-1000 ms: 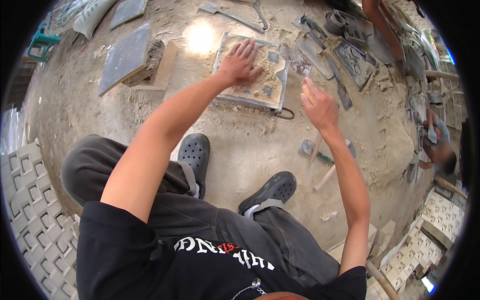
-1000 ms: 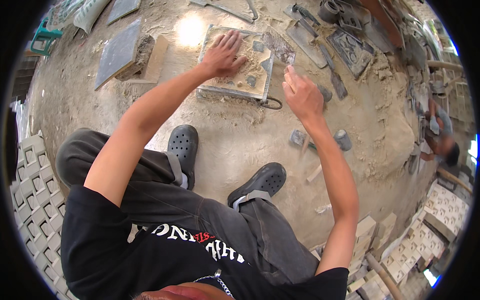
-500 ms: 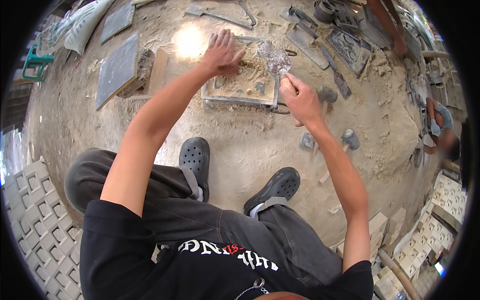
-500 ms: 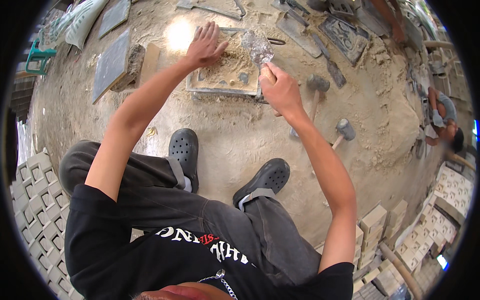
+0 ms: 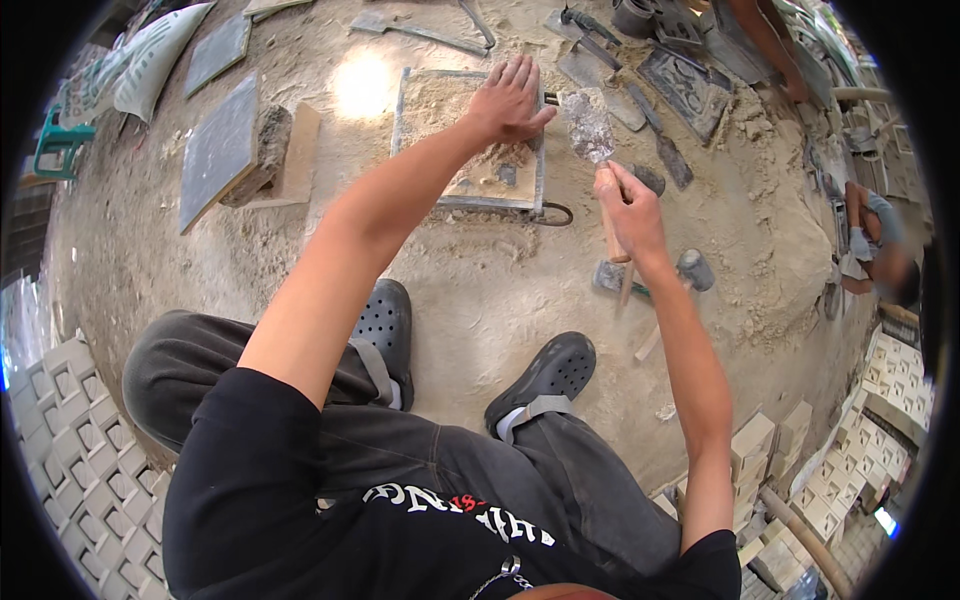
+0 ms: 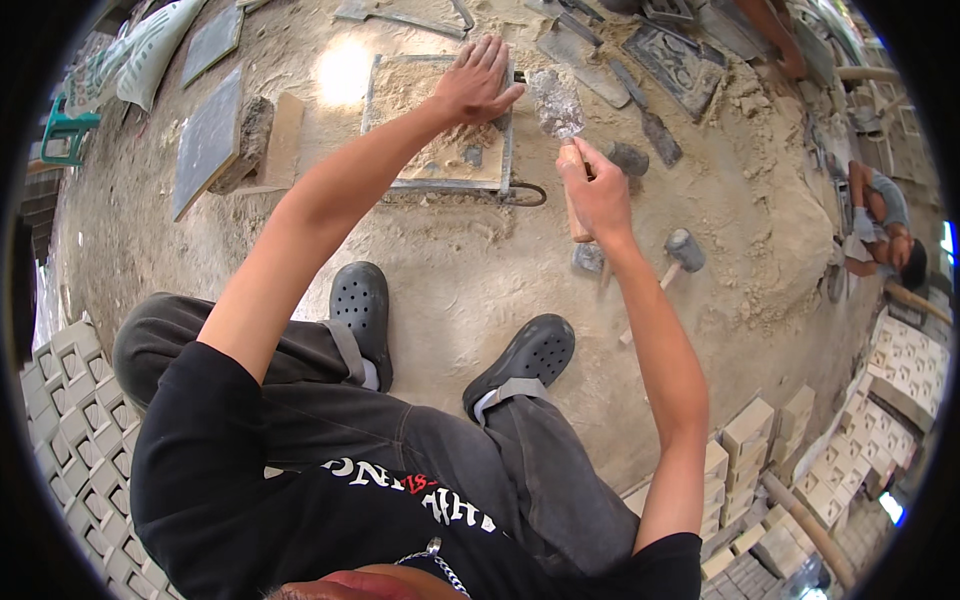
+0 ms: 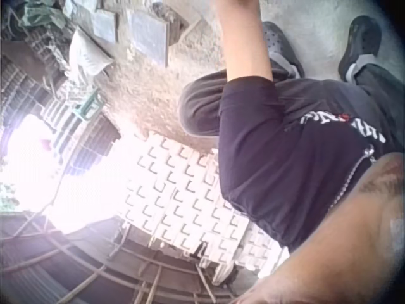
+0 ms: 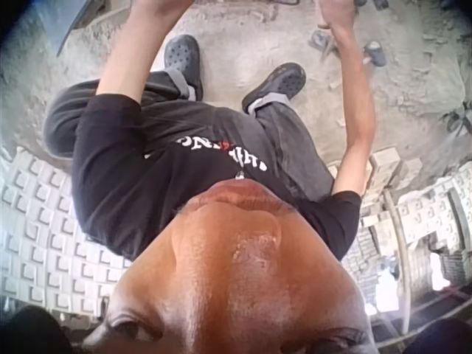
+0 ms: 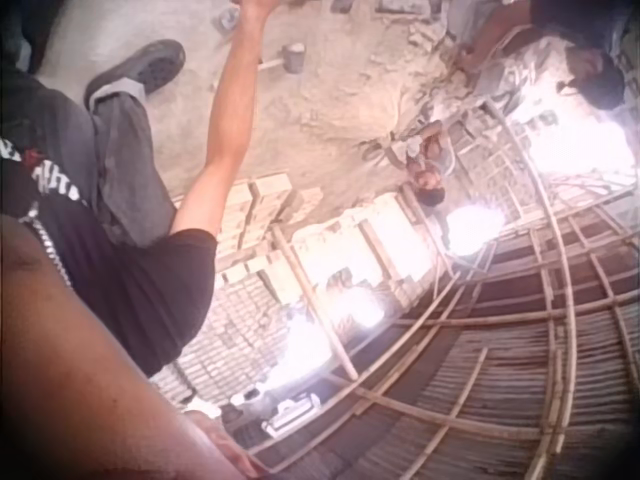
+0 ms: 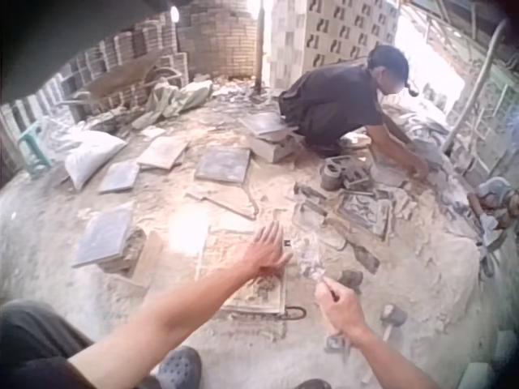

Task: The person applies a sand and cement mixture into a decorative mold using a trowel and hands, compacts it by striking with a mallet, levels the excess material, and then lifts the finished tile to place it aside.

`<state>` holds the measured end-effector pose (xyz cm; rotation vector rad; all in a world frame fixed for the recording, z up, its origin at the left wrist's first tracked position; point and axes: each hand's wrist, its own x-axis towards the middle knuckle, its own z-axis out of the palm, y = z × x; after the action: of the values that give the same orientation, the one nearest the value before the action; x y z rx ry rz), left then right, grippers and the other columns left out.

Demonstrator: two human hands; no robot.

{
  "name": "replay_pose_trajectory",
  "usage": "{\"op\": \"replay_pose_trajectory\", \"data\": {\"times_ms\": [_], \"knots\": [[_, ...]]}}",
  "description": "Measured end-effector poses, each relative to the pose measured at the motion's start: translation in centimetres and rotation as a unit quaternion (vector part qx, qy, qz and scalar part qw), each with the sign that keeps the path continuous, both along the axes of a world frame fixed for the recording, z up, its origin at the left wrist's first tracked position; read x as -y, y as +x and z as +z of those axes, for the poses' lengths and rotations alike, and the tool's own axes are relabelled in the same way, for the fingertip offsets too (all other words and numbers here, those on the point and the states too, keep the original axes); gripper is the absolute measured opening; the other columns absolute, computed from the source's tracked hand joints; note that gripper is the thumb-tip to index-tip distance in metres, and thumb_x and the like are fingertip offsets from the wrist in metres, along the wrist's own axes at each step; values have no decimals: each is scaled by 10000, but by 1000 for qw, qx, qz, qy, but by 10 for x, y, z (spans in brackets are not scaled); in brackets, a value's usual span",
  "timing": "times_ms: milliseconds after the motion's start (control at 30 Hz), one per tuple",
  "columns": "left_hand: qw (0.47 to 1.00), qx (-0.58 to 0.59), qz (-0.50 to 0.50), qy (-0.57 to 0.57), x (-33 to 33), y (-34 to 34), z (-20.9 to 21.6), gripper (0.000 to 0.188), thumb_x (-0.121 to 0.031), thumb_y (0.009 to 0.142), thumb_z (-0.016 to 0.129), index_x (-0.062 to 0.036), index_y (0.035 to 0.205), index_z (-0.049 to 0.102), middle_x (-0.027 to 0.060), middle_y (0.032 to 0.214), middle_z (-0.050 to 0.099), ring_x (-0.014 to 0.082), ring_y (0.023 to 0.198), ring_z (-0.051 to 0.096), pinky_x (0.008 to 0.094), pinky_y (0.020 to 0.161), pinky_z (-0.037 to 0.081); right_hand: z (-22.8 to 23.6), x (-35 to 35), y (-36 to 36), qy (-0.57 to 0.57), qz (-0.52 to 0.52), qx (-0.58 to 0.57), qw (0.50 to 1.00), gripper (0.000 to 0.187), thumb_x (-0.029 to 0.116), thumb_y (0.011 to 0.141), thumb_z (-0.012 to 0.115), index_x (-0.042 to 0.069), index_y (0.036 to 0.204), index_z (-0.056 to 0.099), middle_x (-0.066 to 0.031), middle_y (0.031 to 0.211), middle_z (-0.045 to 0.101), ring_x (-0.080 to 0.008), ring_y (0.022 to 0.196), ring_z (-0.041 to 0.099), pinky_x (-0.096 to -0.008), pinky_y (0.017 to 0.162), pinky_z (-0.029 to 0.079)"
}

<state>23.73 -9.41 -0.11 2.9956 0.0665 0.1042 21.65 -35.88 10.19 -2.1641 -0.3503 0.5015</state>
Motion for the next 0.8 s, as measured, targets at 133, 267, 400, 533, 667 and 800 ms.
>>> {"op": "replay_pose_trajectory", "data": {"times_ms": [133, 267, 400, 533, 667, 800], "knots": [[995, 38, -40, -82, 2, -13, -6, 891, -617, 1007, 200, 79, 1552, 92, 261, 1636, 92, 366, 1533, 36, 445, 1252, 49, -1, 2, -1, 5, 16, -1, 1000, 550, 311, 887, 664, -18, 1323, 602, -179, 1067, 724, -191, 952, 682, -302, 873, 504], [984, 22, 126, -124, -22, -28, 10, 915, -633, 1003, 175, 91, 1546, 42, 274, 1634, 52, 383, 1528, 14, 444, 1248, 20, 1, 16, 2, 1, -1, -8, 1000, 552, 305, 882, 668, -26, 1319, 601, -195, 1089, 722, -209, 968, 690, -310, 879, 506], [987, -28, 147, -56, -11, -39, 2, 932, -644, 998, 156, 108, 1538, 52, 277, 1632, 68, 378, 1529, 13, 450, 1245, 17, -5, 20, 2, 2, -5, -1, 1000, 550, 300, 876, 671, -25, 1314, 605, -205, 1112, 719, -222, 978, 694, -317, 880, 507], [994, 16, 103, -7, 4, -17, -7, 930, -645, 994, 189, 104, 1541, 108, 277, 1629, 103, 371, 1533, 43, 462, 1248, 43, -7, 20, 1, 3, -1, -11, 1000, 551, 302, 875, 670, -22, 1316, 606, -200, 1099, 722, -221, 958, 695, -319, 869, 510], [997, 14, 75, -7, 6, 6, -5, 925, -642, 995, 228, 97, 1543, 126, 266, 1630, 123, 356, 1536, 69, 470, 1246, 56, -7, 27, 1, 13, -6, 3, 1000, 555, 310, 881, 665, -18, 1325, 602, -173, 1053, 730, -198, 896, 684, -305, 834, 512], [1000, -8, 23, 5, -3, 7, -6, 901, -639, 1005, 183, 70, 1555, 104, 248, 1639, 100, 332, 1539, 64, 452, 1249, 36, -3, 30, -2, 13, -7, -16, 1000, 559, 316, 885, 661, -17, 1331, 598, -161, 1042, 728, -175, 879, 667, -296, 818, 509]]}}
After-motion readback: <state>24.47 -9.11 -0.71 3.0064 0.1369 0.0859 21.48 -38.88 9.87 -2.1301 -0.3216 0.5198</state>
